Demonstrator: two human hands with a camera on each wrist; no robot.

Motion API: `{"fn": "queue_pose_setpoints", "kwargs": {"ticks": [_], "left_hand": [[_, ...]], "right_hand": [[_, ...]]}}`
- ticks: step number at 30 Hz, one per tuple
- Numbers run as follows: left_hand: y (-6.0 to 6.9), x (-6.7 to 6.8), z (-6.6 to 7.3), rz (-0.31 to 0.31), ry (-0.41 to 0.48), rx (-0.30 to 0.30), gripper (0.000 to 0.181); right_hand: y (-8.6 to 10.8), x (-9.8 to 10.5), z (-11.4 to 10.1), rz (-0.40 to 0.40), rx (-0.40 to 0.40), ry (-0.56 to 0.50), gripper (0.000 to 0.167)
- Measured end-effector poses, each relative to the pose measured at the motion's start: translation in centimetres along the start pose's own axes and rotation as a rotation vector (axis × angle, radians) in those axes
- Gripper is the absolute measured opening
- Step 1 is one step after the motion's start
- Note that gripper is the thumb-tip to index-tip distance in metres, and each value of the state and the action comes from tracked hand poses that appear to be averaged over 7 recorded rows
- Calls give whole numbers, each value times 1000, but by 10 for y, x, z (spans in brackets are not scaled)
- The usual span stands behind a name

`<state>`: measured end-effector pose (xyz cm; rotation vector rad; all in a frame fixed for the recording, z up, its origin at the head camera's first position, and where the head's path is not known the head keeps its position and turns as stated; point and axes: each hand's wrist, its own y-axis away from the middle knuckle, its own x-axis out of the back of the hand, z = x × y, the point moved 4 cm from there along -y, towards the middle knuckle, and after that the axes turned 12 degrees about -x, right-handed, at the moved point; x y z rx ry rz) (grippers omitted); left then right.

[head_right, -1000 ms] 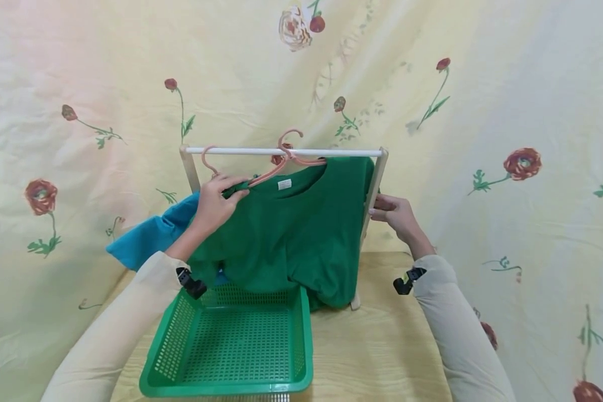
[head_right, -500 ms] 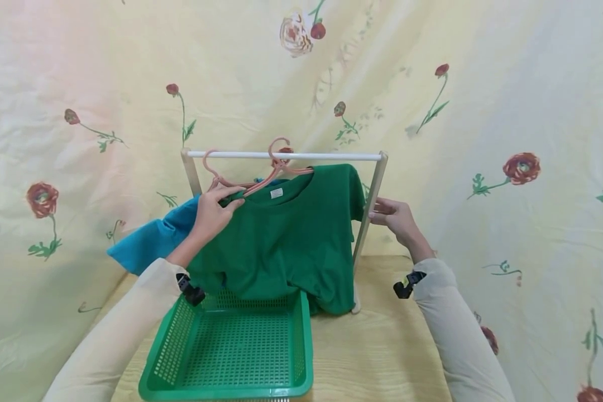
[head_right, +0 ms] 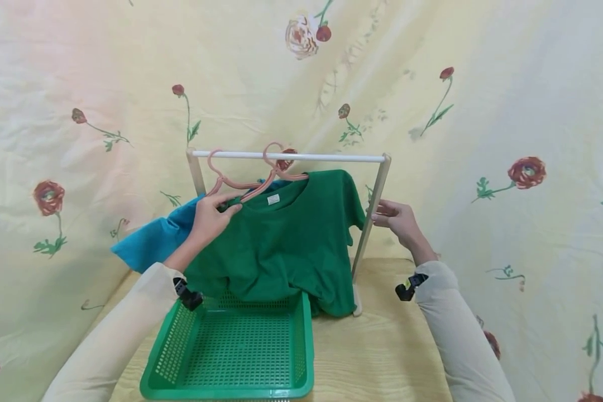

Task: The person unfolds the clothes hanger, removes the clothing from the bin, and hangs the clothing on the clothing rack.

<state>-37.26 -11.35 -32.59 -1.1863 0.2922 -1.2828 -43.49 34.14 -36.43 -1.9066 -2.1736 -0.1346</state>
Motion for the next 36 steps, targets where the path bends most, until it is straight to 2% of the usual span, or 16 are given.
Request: {"fn": "queue_pose_setpoints", "kwargs": {"ticks": [5,13,20,24,29,36], "left_hand": [[2,1,-4,-24,0,5,27],[4,5,-11,-122,33,53,30],[-1,14,-7,-227,226,205,32],[-2,17,-7,-284,306,251,35],[-1,19,-8,-329,353,316,36],[1,23,-10,-383,355,366,38]], "right_hand": [[0,3,2,0,-7,10,58],[-3,7,2,5,-37,10,60],[-3,4,-3,-1,-18,-4,60],[-3,3,-4,-10,-13,-19,60],[-3,2,-4,-13,-18,-10,59],[-2,2,-4,-24,-21,-7,60]]}}
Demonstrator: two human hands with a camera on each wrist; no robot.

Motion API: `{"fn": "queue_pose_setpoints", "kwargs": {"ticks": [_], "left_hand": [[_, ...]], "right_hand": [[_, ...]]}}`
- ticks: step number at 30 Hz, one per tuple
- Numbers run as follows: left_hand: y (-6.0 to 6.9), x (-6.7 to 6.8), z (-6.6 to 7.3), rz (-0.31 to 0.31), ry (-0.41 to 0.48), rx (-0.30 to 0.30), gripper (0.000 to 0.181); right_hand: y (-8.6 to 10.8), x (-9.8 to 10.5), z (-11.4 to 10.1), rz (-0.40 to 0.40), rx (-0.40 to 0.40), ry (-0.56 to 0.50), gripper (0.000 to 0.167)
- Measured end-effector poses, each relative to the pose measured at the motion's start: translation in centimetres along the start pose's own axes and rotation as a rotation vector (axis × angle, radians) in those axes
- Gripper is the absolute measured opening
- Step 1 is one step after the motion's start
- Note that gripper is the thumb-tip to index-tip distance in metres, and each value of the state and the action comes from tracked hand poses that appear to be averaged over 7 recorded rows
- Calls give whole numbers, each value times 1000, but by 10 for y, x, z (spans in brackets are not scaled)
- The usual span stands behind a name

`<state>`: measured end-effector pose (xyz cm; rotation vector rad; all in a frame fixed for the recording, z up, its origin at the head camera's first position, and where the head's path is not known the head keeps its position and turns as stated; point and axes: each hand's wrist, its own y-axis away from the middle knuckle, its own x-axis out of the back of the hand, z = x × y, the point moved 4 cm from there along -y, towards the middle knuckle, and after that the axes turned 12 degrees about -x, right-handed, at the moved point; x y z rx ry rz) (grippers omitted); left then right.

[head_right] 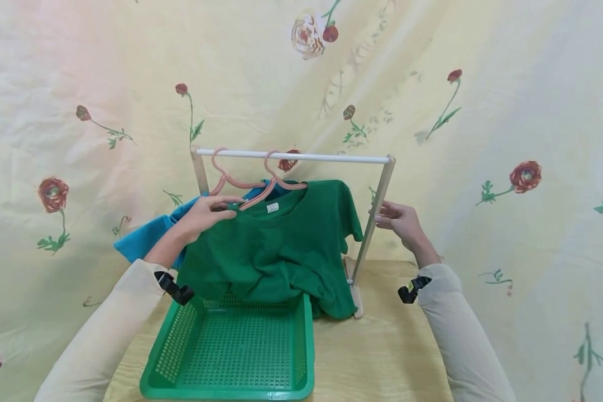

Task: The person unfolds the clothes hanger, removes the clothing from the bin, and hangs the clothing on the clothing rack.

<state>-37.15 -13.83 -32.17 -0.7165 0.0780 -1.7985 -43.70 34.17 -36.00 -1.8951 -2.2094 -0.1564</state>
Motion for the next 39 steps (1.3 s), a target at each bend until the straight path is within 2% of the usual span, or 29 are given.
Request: {"fn": "queue_pose_setpoints", "kwargs": {"ticks": [9,19,27,39], "left_hand": [[8,7,0,-5,2,31,39],[11,15,-5,1,4,53,39],[9,18,-7,2,5,73,40],[11,19,-11,-2,-35,37,40]], "right_hand": [[-1,0,1,2,10,15,60],[-2,0,2,-7,12,-27,59],[0,-1,2,7,23,-14,60],[3,-1,2,24,8,11,58]]}}
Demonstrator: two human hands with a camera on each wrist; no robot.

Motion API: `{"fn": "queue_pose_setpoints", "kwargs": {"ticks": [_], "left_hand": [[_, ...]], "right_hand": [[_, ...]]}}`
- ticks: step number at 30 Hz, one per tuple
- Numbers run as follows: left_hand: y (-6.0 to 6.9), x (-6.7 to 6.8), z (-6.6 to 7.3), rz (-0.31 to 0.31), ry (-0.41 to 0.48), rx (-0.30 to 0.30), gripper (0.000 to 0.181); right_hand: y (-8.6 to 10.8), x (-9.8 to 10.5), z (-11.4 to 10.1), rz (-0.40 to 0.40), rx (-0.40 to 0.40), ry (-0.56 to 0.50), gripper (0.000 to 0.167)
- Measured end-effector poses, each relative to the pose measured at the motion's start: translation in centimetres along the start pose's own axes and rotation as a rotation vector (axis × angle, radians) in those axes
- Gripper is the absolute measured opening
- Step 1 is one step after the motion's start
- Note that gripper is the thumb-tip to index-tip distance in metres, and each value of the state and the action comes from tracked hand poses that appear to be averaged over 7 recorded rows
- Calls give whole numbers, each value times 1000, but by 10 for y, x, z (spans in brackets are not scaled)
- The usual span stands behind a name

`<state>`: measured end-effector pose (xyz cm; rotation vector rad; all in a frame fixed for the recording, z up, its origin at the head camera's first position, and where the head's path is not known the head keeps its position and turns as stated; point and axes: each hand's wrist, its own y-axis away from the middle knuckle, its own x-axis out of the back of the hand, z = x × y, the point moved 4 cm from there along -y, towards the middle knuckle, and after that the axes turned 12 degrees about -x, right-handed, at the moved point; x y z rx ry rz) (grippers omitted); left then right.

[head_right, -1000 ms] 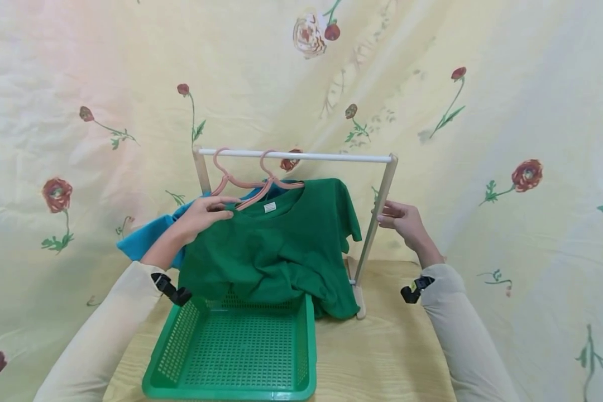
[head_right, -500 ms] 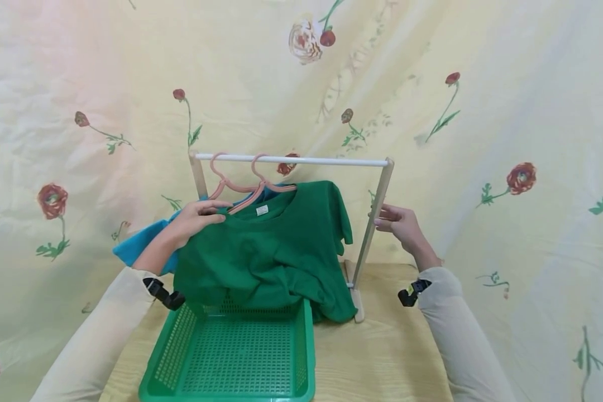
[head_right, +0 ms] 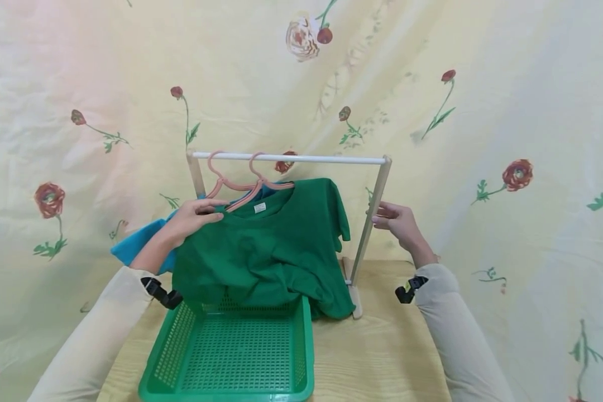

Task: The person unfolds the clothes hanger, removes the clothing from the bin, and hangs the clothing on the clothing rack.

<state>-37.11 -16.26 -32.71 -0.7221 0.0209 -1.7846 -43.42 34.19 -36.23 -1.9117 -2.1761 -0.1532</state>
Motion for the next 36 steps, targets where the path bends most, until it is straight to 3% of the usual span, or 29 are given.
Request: {"fn": "queue_pose_setpoints", "kwargs": {"ticks": [26,36], "left_hand": [[6,-2,2,-21,10,-15,45],[5,3,5,-20,-7,4,46]], "right_hand": [[2,-1,2,-7,-25,-3,58],[0,0,0,5,-47,25,58]]}}
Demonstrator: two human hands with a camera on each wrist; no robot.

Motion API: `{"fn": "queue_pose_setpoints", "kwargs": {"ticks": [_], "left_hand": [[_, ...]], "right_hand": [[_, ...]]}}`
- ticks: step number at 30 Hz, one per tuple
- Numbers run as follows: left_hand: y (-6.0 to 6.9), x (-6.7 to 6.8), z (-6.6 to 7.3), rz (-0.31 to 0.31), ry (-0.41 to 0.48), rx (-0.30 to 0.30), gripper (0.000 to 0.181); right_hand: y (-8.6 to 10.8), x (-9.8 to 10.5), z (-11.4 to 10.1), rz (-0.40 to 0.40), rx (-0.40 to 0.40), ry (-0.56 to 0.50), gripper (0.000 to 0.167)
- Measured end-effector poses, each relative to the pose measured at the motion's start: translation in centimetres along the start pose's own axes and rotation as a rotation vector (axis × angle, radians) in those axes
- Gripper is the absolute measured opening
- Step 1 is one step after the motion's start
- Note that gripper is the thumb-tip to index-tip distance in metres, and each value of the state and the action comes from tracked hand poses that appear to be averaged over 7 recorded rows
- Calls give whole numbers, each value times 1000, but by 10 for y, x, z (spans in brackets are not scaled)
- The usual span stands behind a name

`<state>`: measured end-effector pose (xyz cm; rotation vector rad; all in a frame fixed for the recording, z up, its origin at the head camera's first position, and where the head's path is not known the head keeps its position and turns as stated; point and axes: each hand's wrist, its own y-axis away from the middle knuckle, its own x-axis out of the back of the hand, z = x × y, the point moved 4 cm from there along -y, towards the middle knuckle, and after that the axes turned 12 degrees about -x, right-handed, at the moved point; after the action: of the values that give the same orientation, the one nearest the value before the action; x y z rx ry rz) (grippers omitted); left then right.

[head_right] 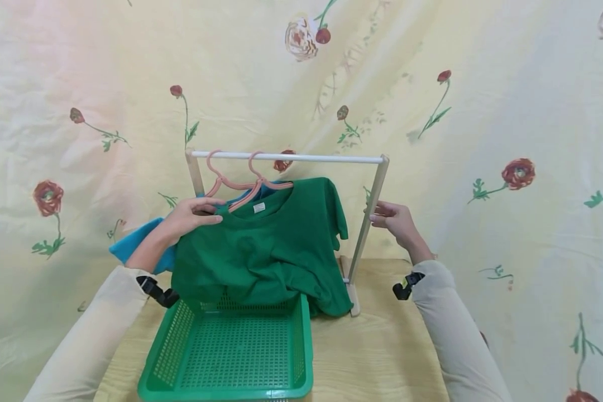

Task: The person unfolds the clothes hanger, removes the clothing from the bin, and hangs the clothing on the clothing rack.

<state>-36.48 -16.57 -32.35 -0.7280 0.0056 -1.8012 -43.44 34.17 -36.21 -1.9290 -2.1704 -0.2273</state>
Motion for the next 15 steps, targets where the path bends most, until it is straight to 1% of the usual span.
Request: {"fn": "queue_pose_setpoints", "kwargs": {"ticks": [5,8,11,15], "left_hand": [[1,3,3,14,10,-20,44],[2,3,4,31,12,-38,42],[3,5,5,64,9,-49,41],[4,8,9,138,15,-53,40]], "right_hand": [[2,-2,-4,6,7,4,59],[3,-2,-4,6,-6,2,59],[3,-2,-3,5,-27,6,58],[2,-2,-2,8,-42,2,56]]}}
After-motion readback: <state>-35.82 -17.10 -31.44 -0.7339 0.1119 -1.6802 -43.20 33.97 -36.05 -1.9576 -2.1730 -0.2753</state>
